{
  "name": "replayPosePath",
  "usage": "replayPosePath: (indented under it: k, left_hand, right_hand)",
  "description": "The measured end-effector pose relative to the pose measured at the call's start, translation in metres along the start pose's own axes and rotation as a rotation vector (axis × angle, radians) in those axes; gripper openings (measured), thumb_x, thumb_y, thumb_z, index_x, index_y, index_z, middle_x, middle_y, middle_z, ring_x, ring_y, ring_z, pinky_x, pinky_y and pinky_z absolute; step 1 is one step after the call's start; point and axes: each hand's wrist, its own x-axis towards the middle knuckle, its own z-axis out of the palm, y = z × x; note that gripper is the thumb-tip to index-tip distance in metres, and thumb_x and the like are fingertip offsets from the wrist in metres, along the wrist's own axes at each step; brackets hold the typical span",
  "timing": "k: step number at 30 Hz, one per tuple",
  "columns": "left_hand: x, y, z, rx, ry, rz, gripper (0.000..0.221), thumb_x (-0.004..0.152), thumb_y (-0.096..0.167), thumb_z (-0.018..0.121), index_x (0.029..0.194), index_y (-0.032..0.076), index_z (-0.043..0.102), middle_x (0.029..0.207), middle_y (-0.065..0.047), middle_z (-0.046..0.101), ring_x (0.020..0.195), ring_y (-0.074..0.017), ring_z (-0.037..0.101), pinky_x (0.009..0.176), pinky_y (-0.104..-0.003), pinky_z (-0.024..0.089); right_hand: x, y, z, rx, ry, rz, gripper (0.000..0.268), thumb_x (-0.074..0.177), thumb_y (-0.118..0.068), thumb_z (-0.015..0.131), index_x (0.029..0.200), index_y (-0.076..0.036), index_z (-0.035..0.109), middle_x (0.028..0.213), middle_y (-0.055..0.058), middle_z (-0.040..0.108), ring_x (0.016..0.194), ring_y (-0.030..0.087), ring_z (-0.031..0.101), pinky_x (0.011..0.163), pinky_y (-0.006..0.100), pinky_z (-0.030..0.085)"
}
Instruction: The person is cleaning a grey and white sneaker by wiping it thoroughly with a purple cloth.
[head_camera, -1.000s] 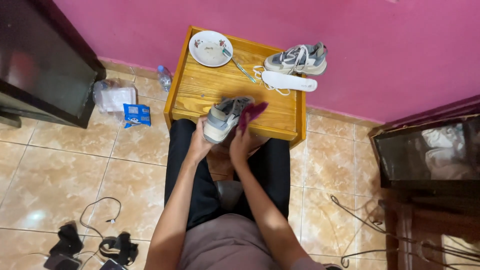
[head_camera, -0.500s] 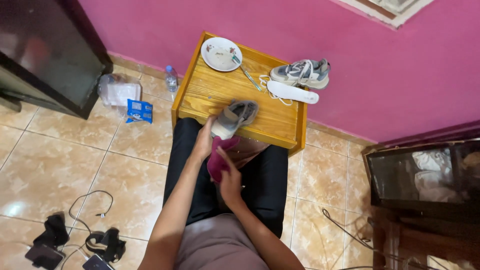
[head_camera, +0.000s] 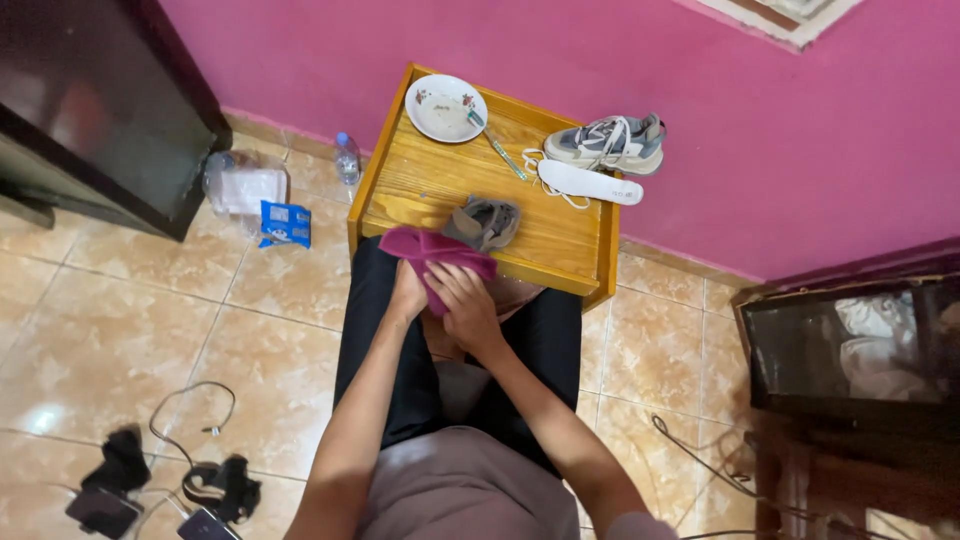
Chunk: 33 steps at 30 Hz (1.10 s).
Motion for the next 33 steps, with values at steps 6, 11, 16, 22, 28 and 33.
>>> replayPosePath:
  k: [6,11,16,22,28,33]
  left_hand:
    - [-0.016,0.054,-0.009,-0.005,-0.024,-0.121,0.08,0.069,0.009,0.085,0.142,0.016,0.052,0.134,-0.016,0.065,0.13,-0.04,0.056,0.115,-0.052,0.042]
    - [-0.018,0.053,-0.008,-0.074,0.071,-0.186,0.072,0.072,0.009,0.084,0.137,0.02,0.056,0.132,-0.015,0.065,0.132,-0.037,0.055,0.114,-0.052,0.043]
    - [-0.018,0.064,-0.011,-0.144,0.093,-0.264,0.074,0.075,0.007,0.083,0.141,0.014,0.052,0.144,-0.022,0.054,0.142,-0.0425,0.042,0.116,-0.057,0.038]
    - [-0.016,0.092,-0.018,-0.205,0.098,-0.241,0.089,0.072,-0.007,0.073,0.152,0.008,0.038,0.155,-0.03,0.036,0.148,-0.0499,0.025,0.12,-0.063,0.027]
    - [-0.016,0.051,-0.01,-0.122,-0.005,-0.233,0.091,0.068,-0.001,0.078,0.15,0.013,0.042,0.153,-0.023,0.042,0.148,-0.0415,0.032,0.121,-0.057,0.027]
    - [-0.02,0.077,-0.003,0.001,-0.072,-0.021,0.097,0.071,-0.002,0.079,0.156,0.014,0.034,0.153,-0.028,0.039,0.146,-0.0478,0.033,0.122,-0.06,0.026]
  right_hand:
    - [-0.083,0.02,0.019,0.093,0.059,0.113,0.06,0.096,0.005,0.024,0.139,-0.01,0.063,0.148,0.011,0.054,0.139,0.036,0.046,0.117,0.057,0.036]
    - [-0.075,0.043,-0.009,0.192,0.259,0.628,0.051,0.089,0.005,0.04,0.132,-0.002,0.065,0.124,0.023,0.064,0.122,0.041,0.057,0.108,0.053,0.043]
    - [-0.11,0.126,-0.026,0.378,0.602,1.128,0.023,0.099,-0.004,0.049,0.096,-0.004,0.072,0.086,0.01,0.069,0.084,0.019,0.06,0.087,0.04,0.046]
    - [0.012,0.117,-0.058,0.725,0.913,1.299,0.033,0.098,-0.027,0.067,0.123,-0.006,0.07,0.119,0.013,0.07,0.11,0.023,0.063,0.103,0.042,0.044]
    - [0.024,0.104,0.014,0.476,0.348,1.069,0.046,0.113,-0.029,0.045,0.153,-0.006,0.042,0.104,0.032,0.069,0.092,0.038,0.073,0.081,0.046,0.06]
    - [0.023,0.044,0.009,0.365,0.239,0.961,0.046,0.108,-0.011,0.047,0.153,-0.003,0.045,0.154,0.024,0.045,0.142,0.039,0.043,0.121,0.051,0.03]
